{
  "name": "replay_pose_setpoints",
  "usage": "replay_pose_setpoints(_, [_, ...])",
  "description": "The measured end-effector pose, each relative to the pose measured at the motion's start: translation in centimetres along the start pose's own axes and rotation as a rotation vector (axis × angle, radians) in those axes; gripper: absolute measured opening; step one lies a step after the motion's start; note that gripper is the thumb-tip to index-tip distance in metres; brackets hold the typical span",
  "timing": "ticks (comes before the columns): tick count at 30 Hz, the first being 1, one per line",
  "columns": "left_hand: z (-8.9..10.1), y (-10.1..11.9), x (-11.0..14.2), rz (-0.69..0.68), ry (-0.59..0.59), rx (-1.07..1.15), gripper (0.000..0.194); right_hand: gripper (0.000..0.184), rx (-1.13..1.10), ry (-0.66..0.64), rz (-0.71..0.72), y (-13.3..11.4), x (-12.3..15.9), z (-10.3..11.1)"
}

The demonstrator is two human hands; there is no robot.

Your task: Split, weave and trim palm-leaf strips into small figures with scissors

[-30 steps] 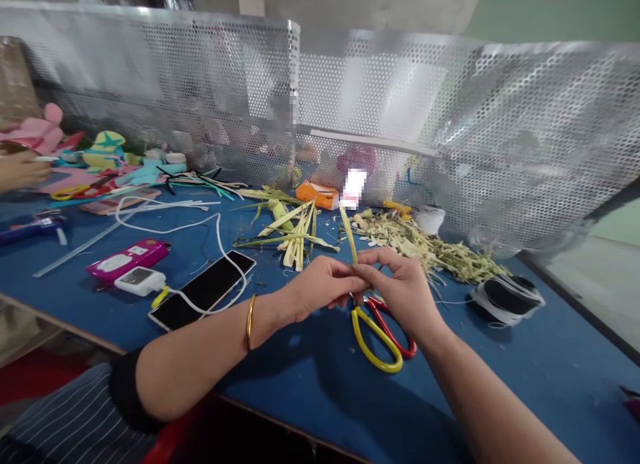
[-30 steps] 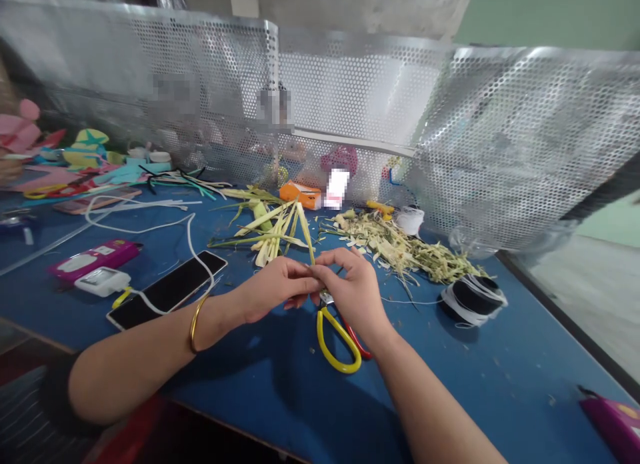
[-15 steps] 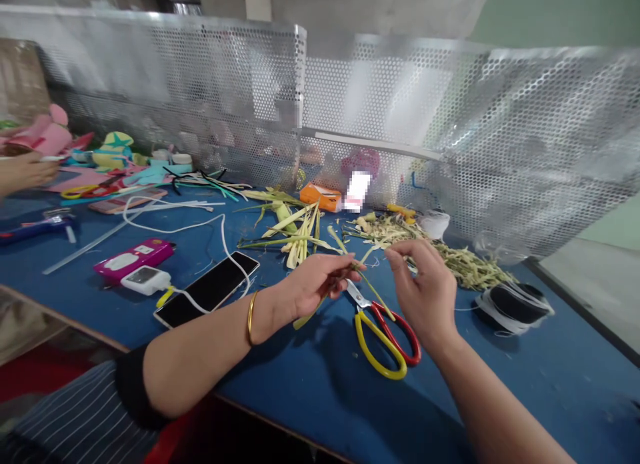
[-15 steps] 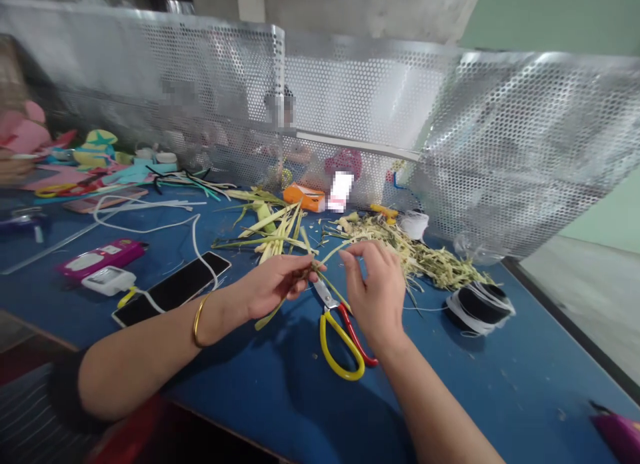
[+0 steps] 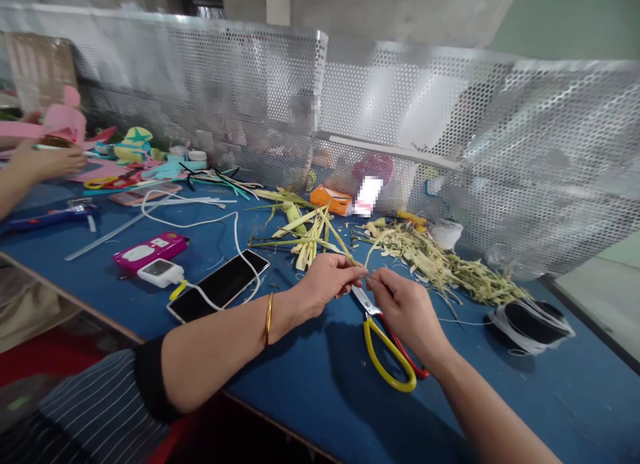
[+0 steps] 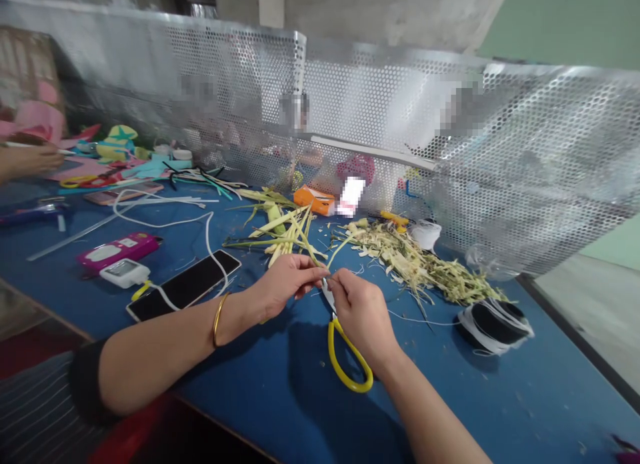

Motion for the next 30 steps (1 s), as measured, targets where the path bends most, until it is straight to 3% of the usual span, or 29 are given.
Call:
replay_pose_setpoints(5, [0.2, 0.1, -0.1, 0.05, 0.058, 0.043, 0.012, 0.029, -0.084, -0.043, -0.073, 0.3, -0.2, -0.2])
replay_pose_setpoints(10, [0.6, -0.3, -0.7, 0.046, -0.066, 0.163, 0.021, 0.028, -0.201, 0.0, -0.168, 1.3, -0.3, -0.6])
replay_pose_setpoints(14, [0.7, -0.2, -0.5, 0.057, -0.135, 0.161, 0.026, 0.032, -0.233, 0.021, -0.162, 1.7, -0.4, -0.7])
replay_pose_setpoints(19, [0.4, 0.2, -0.1, -0.035, -0.028, -0.018, 0.013, 0.029, -0.229, -0.021, -0.121, 1.2, -0.1, -1.0])
replay_pose_setpoints(25, [0.3, -0.1, -0.3, -0.028, 0.082, -0.066, 0.01, 0.029, -0.144, -0.043, -0.037, 0.2, 0.2, -1.5])
replay_pose_setpoints(28, [0.6, -0.1, -0.5, -0.035, 0.015, -0.053, 0.013, 0.032, -0.233, -0.048, -0.119, 0.4, 0.1, -1.6])
replay_pose_setpoints(30, [0.7, -0.1, -0.4, -0.05, -0.07, -0.023, 0.022, 0.034, -0.305, 0.019, -0.17, 0.7, -0.1, -1.2])
Point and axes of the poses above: each hand's wrist, its own x-axis away from the middle knuckle, its own z-axis out of the back of the hand, y = z × x, the point moved 3 cm from there along -x, towards the middle knuckle, and after that the axes turned 15 degrees about -x, right-handed, at the moved point
